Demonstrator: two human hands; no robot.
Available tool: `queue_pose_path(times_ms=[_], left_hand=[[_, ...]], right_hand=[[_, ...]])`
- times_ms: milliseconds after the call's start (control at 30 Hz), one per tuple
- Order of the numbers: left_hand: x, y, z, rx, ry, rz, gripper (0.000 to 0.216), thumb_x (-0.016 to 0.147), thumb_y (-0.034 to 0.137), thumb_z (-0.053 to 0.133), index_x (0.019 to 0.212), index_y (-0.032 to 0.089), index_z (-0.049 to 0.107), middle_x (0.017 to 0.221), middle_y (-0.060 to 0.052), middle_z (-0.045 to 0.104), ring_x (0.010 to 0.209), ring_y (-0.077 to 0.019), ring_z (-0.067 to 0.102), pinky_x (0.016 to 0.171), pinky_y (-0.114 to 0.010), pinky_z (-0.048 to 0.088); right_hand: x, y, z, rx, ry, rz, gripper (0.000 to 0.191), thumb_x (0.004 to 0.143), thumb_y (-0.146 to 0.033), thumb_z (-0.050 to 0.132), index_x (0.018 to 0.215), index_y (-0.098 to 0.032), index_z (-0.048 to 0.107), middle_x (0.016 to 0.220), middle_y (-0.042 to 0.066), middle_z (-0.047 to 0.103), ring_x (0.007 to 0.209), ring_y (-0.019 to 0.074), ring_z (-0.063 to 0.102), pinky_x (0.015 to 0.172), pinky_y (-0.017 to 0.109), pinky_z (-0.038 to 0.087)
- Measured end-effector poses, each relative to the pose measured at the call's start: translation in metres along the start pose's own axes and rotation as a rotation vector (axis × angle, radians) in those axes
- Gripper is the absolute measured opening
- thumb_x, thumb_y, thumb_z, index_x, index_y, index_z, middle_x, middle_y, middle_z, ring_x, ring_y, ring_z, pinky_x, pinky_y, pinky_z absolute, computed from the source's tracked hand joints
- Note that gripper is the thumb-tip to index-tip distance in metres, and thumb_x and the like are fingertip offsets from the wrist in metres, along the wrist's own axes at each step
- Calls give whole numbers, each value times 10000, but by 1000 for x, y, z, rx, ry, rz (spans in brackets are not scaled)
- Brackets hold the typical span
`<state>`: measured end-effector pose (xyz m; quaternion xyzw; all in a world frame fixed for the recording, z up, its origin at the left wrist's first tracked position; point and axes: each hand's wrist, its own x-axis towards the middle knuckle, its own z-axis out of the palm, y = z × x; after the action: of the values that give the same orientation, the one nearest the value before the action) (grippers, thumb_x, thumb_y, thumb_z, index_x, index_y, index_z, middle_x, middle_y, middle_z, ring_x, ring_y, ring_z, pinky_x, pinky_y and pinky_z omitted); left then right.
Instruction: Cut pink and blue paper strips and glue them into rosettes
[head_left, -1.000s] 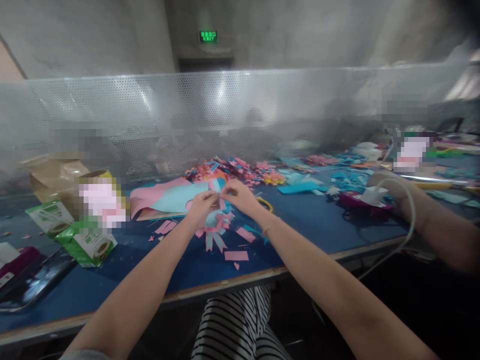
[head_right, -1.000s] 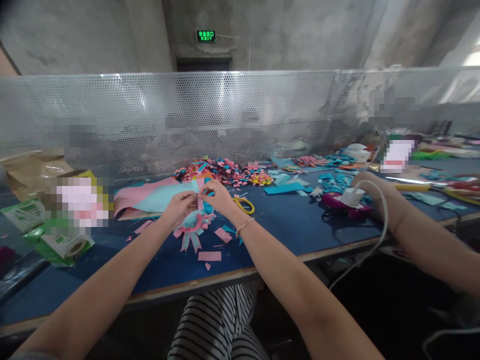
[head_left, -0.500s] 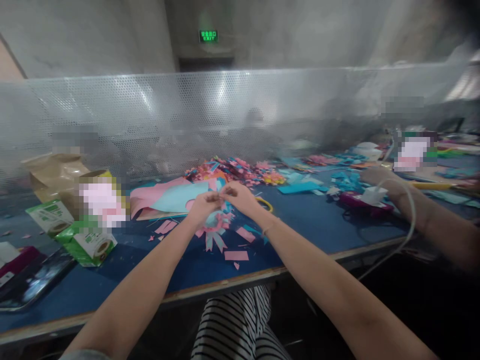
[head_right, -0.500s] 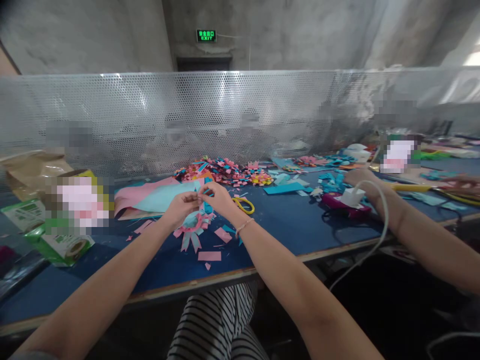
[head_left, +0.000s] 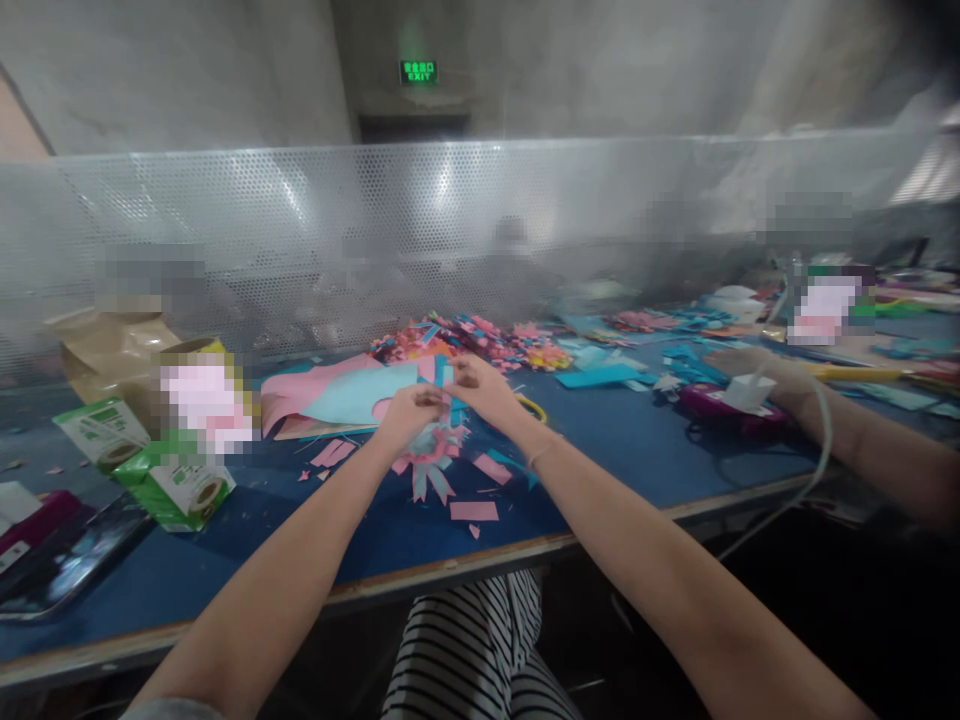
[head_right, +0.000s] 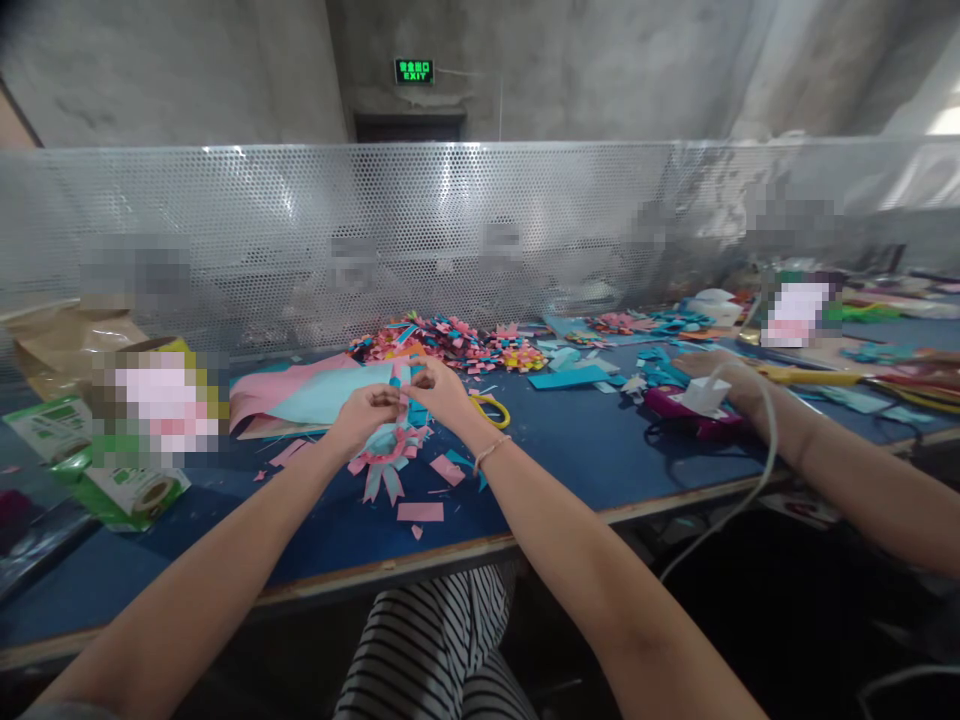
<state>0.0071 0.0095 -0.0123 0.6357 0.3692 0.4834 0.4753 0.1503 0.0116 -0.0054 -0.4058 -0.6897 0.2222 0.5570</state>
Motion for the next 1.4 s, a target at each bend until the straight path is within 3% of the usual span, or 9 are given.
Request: queue_pose_path(times_ms=[233, 533, 1400], left_hand=[[4, -7, -5, 155, -22, 90, 109, 600, 248, 596, 641, 154, 563, 536, 42, 516, 472, -66, 433, 501, -213, 366], [3, -5, -6, 211, -46, 122, 157, 621, 305, 587, 629, 154, 545, 503, 44, 479, 452, -65, 382, 482, -217, 319], [0, 4, -3, 206, -46, 78, 134, 568, 259, 625, 618, 151, 565, 541, 34, 513, 497, -80, 444, 522, -223, 375]], right_hand=[[1, 2, -3, -21, 7, 24, 322, 604, -246, 615, 911, -154, 581, 704, 21, 628, 702, 149, 574, 683, 294, 446], [3, 7, -1, 80, 11, 90, 300, 560, -305, 635, 797, -139, 558, 657, 17, 608, 648, 138, 564, 662, 291, 451], [2, -3, -5, -30, -66, 56, 203, 629, -323, 581, 718, -142, 560, 686, 26, 605, 663, 134, 558, 652, 264, 442]])
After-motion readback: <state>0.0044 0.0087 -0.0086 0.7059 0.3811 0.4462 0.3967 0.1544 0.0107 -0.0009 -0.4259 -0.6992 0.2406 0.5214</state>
